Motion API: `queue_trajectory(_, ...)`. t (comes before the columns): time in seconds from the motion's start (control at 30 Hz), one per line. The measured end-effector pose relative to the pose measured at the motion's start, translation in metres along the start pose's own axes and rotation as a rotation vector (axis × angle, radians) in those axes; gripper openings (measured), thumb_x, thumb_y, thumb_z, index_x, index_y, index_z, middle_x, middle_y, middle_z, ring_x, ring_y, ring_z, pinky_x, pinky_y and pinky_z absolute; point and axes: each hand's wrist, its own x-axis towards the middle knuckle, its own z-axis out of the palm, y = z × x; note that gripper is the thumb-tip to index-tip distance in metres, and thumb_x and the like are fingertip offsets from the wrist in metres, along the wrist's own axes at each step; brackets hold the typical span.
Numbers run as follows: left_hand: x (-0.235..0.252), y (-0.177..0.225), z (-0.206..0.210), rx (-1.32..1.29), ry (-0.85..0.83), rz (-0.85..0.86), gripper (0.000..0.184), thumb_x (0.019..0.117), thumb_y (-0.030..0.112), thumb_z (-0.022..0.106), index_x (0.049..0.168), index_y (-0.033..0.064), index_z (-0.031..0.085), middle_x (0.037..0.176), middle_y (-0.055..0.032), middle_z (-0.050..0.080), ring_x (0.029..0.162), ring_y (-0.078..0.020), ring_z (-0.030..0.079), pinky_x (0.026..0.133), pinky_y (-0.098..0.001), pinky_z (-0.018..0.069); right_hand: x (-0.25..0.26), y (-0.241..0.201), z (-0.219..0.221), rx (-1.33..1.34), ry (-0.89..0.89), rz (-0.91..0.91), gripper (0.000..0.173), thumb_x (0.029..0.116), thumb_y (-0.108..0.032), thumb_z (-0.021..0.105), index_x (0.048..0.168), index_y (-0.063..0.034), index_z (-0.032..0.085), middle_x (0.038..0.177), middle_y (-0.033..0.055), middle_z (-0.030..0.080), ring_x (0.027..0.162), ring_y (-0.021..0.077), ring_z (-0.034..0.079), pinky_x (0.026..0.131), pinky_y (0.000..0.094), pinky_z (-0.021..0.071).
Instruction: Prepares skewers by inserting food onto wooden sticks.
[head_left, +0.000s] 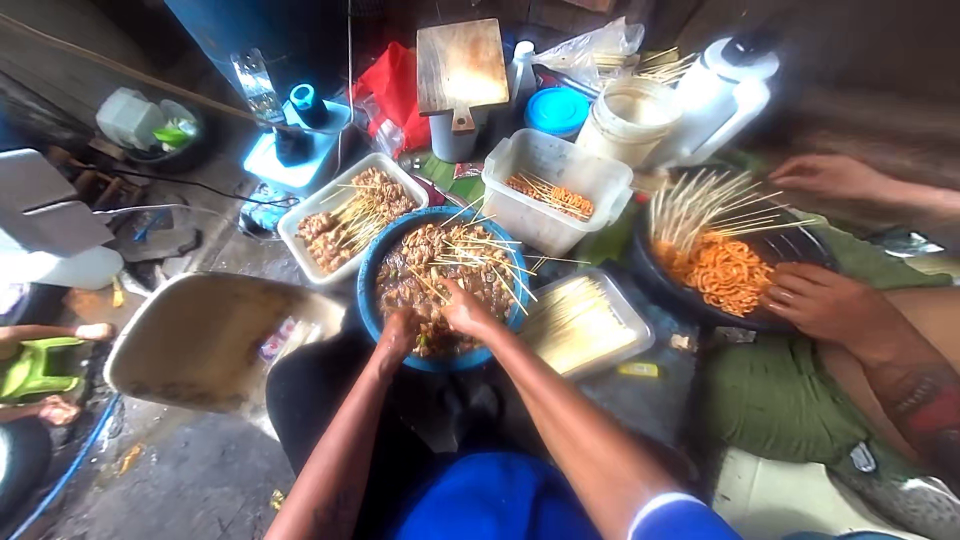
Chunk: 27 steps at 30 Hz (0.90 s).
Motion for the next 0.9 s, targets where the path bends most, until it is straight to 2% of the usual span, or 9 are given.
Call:
queue_trajectory(0.1,-0.001,0.006,0.006,0.053,0.003,0.014,0.030,0.1121,0.015,0.040,0.113,-0.0065,0.062,0.090,-0.0214,0.060,0.078,-0.0293,0.059,0.073,-0.0478,0.0505,-0.008,0.000,0.012,0.019,-0.063,-0.156,0.062,0.0982,-0.006,0.060,0.157,-0.0122,0.043,0.131,0.0272,0.063,0.116,0.0419,0.066,0.100,0.0607,0.0506)
queue_trajectory(0.27,0.009,-0.002,0.012,0.240,0.008,0.121,0.030,0.1096,0.010,0.043,0.119,-0.0081,0.065,0.105,-0.0275,0.068,0.101,-0.0398,0.067,0.095,-0.0559,0.0504,-0.015,-0.003,0.031,-0.302,-0.050,-0.117,0.036,0.1105,-0.018,0.043,0.141,-0.0022,0.052,0.120,0.0271,0.067,0.115,0.0441,0.066,0.096,0.0608,0.0518)
queue_trajectory(0.33,-0.004,0.008,0.013,0.409,-0.009,0.073,0.031,0.1108,0.014,0.043,0.125,-0.0046,0.063,0.112,-0.0284,0.068,0.109,-0.0430,0.067,0.097,-0.0586,0.0504,-0.023,-0.003,0.038,-0.382,-0.012,-0.096,0.033,0.1118,-0.018,0.039,0.134,0.0006,0.054,0.116,0.0269,0.068,0.113,0.0438,0.067,0.094,0.0595,0.0528)
queue_trajectory(0.5,-0.015,0.011,0.014,0.542,-0.076,0.013,0.030,0.1102,0.017,0.043,0.115,-0.0036,0.064,0.105,-0.0260,0.068,0.104,-0.0416,0.068,0.092,-0.0577,0.0521,-0.022,0.005,0.042,-0.404,0.063,0.017,0.033,0.1116,-0.020,0.039,0.131,0.0017,0.054,0.117,0.0265,0.068,0.112,0.0428,0.068,0.091,0.0580,0.0545)
queue_trajectory(0.57,-0.025,0.010,0.006,0.408,-0.013,0.076,0.026,0.1098,0.014,0.044,0.110,-0.0032,0.063,0.094,-0.0238,0.067,0.090,-0.0393,0.068,0.082,-0.0572,0.0533,-0.010,0.016,0.020,-0.353,0.113,0.092,0.036,0.1097,-0.019,0.041,0.133,0.0048,0.054,0.121,0.0289,0.066,0.114,0.0450,0.067,0.092,0.0609,0.0540)
queue_trajectory(0.63,-0.021,0.002,-0.008,0.214,0.007,0.079,0.026,0.1090,0.008,0.043,0.120,-0.0050,0.062,0.101,-0.0252,0.067,0.091,-0.0373,0.066,0.084,-0.0552,0.0528,-0.002,0.017,-0.004,-0.283,0.097,0.048,0.039,0.1117,-0.021,0.039,0.139,0.0046,0.050,0.125,0.0303,0.064,0.118,0.0455,0.065,0.098,0.0604,0.0510)
queue_trajectory(0.77,0.012,-0.003,-0.016,-0.394,0.029,-0.008,0.035,0.1075,0.009,0.047,0.139,-0.0039,0.053,0.119,-0.0191,0.065,0.096,-0.0212,0.065,0.086,-0.0382,0.0547,0.018,0.021,-0.012,0.020,0.018,-0.095,0.079,0.0997,-0.021,0.069,0.164,-0.0138,0.025,0.130,0.0301,0.062,0.107,0.0440,0.068,0.093,0.0607,0.0537)
queue_trajectory(0.8,0.021,-0.001,-0.014,-0.537,0.070,-0.044,0.032,0.1056,0.005,0.050,0.135,-0.0051,0.056,0.116,-0.0171,0.067,0.093,-0.0187,0.067,0.084,-0.0352,0.0564,0.019,0.020,-0.012,0.053,0.021,-0.083,0.081,0.0983,-0.021,0.071,0.164,-0.0156,0.024,0.138,0.0304,0.058,0.120,0.0465,0.063,0.101,0.0639,0.0488)
queue_trajectory(0.9,0.036,0.001,-0.007,-0.797,0.193,-0.183,0.021,0.1021,0.000,0.055,0.123,-0.0040,0.057,0.095,-0.0098,0.064,0.076,-0.0145,0.063,0.070,-0.0307,0.0559,-0.001,0.016,-0.011,-0.015,0.029,-0.031,0.050,0.1102,-0.026,0.048,0.156,-0.0077,0.040,0.138,0.0287,0.059,0.128,0.0447,0.058,0.107,0.0626,0.0437)
